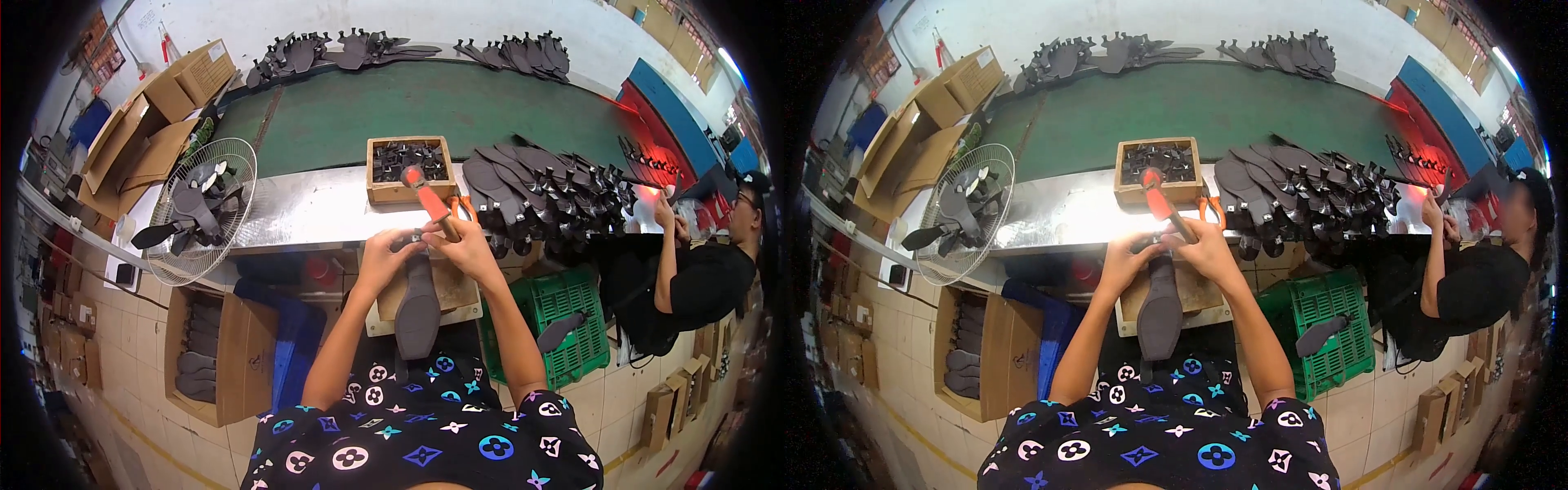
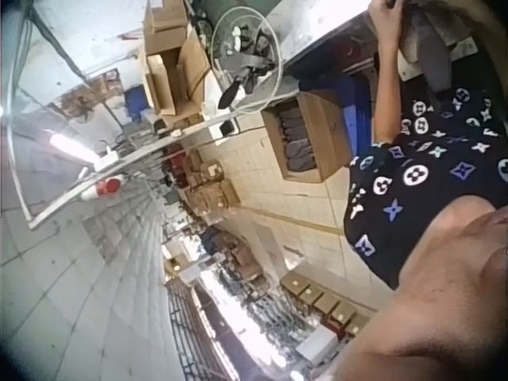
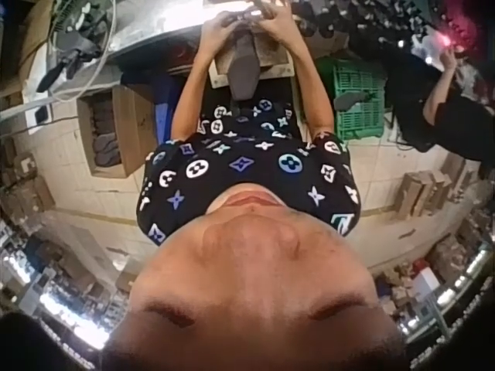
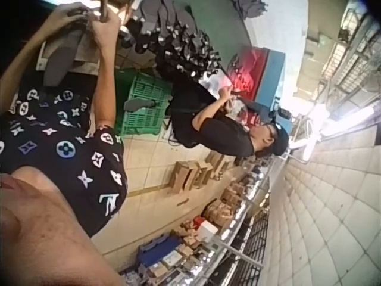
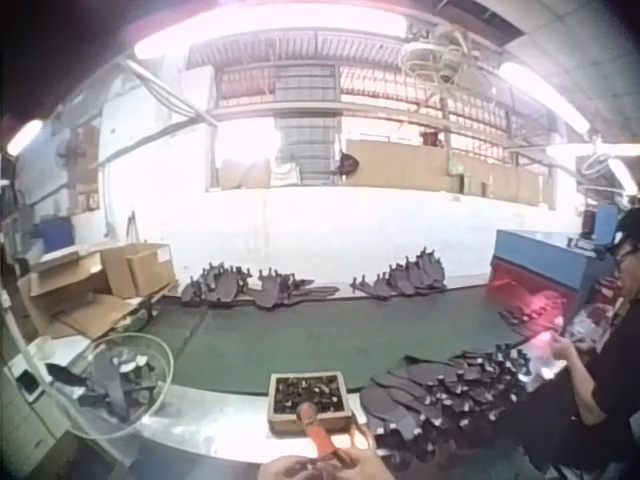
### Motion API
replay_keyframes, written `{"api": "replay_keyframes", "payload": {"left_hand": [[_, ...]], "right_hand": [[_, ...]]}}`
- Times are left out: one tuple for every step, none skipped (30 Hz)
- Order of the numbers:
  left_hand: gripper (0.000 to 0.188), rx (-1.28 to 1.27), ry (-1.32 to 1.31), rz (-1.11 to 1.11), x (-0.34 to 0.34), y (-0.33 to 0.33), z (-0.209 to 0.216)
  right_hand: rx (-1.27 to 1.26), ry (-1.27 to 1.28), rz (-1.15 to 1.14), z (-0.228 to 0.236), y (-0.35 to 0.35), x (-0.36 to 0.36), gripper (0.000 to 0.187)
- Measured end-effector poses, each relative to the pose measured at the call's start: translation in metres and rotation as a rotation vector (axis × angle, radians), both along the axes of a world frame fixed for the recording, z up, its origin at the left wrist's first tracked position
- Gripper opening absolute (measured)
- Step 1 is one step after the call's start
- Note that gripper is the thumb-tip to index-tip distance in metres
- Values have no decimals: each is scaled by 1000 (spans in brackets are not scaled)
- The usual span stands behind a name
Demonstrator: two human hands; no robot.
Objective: The person is assembling and hammering shoe components at a workshop workstation.
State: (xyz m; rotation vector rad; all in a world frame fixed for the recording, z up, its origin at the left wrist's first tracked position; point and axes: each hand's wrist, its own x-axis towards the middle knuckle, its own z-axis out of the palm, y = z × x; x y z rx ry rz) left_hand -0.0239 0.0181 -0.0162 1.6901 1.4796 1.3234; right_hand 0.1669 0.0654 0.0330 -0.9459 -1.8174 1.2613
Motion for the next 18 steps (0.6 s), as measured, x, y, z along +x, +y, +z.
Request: {"api": "replay_keyframes", "payload": {"left_hand": [[34, 24, 6, -1, 0, 0, -1], [34, 21, 4, -1, 1, 0, -1], [33, 61, -4, 8, 2, -1, -1], [32, 100, -13, 17, 2, -2, 0], [32, 97, -15, 20, 0, -3, 2], [36, 47, -20, -15, -1, -4, 7], [39, -2, -25, -50, -2, -5, 9], [39, -4, -28, -51, 0, -5, 7], [48, -8, -42, -22, 0, -6, 6], [57, -12, -57, 5, 1, -7, 5], [78, 46, 31, -4, -5, -6, -4], [78, 43, 28, -7, -3, -7, 1], [72, 85, 52, 45, 0, -8, 8], [67, 126, 76, 97, 2, -8, 12], [67, 123, 75, 99, -1, -7, 8], [57, 9, 20, 41, -6, -4, 2], [47, -106, -35, -17, -8, -4, -2], [47, -109, -38, -11, -8, -3, -5]], "right_hand": [[43, -4, 3, -4, 2, -1, 25], [40, -5, 4, -7, 3, 0, 25], [80, -49, 4, -2, 1, -2, 24], [121, -93, 5, 0, 0, -3, 24], [117, -94, 9, 0, 0, -5, 24], [190, -83, 32, 1, 1, -5, 23], [262, -73, 55, 0, 1, -4, 23], [260, -75, 55, -1, 1, -3, 23], [369, -98, 82, -1, 1, -4, 21], [479, -120, 110, 0, 1, -5, 20], [478, -122, 113, 0, 0, -4, 20], [537, -189, 75, 4, -3, -2, 19], [595, -256, 37, 6, -5, 0, 19], [590, -261, 35, 4, -7, 0, 19], [547, -236, 22, 4, -9, -3, 16], [503, -211, 9, 4, -12, -5, 15], [498, -212, 11, 6, -19, -3, 15], [395, -149, -36, 12, -30, -1, 16]]}}
